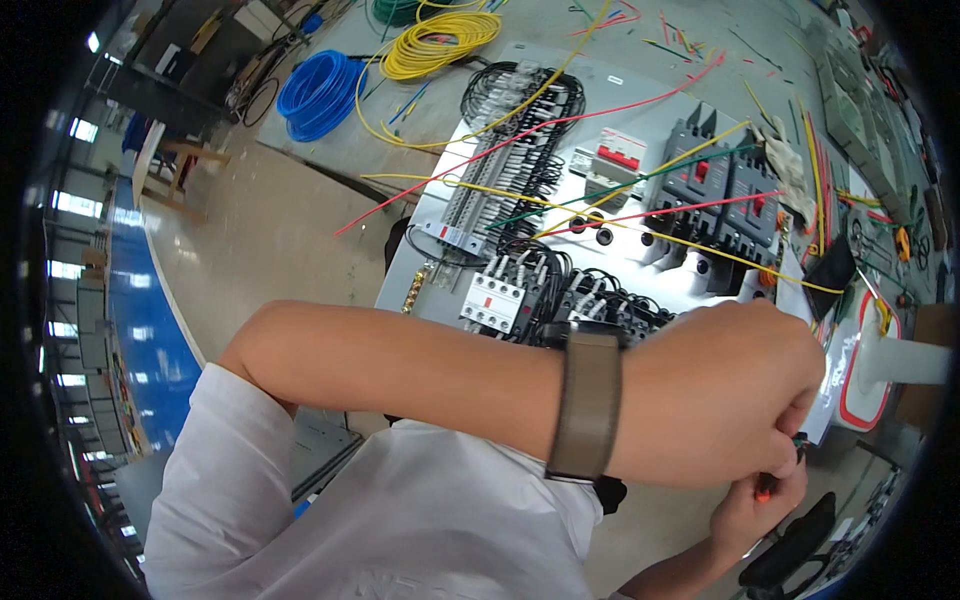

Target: The person strips insulation from colored wires using pliers and inserts the wire ends into terminals on an electrical control panel. The person repeats this process for multiple wires of different colors.

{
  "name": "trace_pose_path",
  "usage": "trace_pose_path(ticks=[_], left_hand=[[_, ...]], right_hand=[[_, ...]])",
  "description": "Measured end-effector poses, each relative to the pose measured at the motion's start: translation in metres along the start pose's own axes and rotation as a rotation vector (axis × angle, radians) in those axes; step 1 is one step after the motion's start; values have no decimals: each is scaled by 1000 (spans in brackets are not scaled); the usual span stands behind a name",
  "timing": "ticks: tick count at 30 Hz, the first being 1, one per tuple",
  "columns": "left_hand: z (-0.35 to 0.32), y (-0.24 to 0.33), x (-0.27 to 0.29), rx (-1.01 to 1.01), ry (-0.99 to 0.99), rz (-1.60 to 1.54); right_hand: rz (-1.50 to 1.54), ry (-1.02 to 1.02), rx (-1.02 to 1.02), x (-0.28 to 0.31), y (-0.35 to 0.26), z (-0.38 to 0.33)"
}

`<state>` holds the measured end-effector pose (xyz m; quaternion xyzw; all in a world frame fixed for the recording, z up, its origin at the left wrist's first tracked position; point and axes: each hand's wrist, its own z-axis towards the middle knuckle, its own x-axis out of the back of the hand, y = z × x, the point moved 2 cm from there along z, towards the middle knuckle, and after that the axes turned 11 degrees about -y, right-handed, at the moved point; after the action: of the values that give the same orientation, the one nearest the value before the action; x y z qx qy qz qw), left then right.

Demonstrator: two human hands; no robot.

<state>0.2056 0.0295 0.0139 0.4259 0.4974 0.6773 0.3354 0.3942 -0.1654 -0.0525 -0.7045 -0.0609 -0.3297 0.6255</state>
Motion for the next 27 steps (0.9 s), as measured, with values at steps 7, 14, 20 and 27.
trace_pose_path(ticks=[7,14,20,27], left_hand=[[9,-3,-17,-40,57,-22],[9,4,-14,-57,-40,-19],[12,3,-20,-71,-51,34],[19,4,-17,-65,-210,143]], right_hand=[[-18,27,69,30,44,-12],[-38,-2,41,37,33,-12],[-68,59,69,38,35,-18],[-115,80,2,47,40,-18]])
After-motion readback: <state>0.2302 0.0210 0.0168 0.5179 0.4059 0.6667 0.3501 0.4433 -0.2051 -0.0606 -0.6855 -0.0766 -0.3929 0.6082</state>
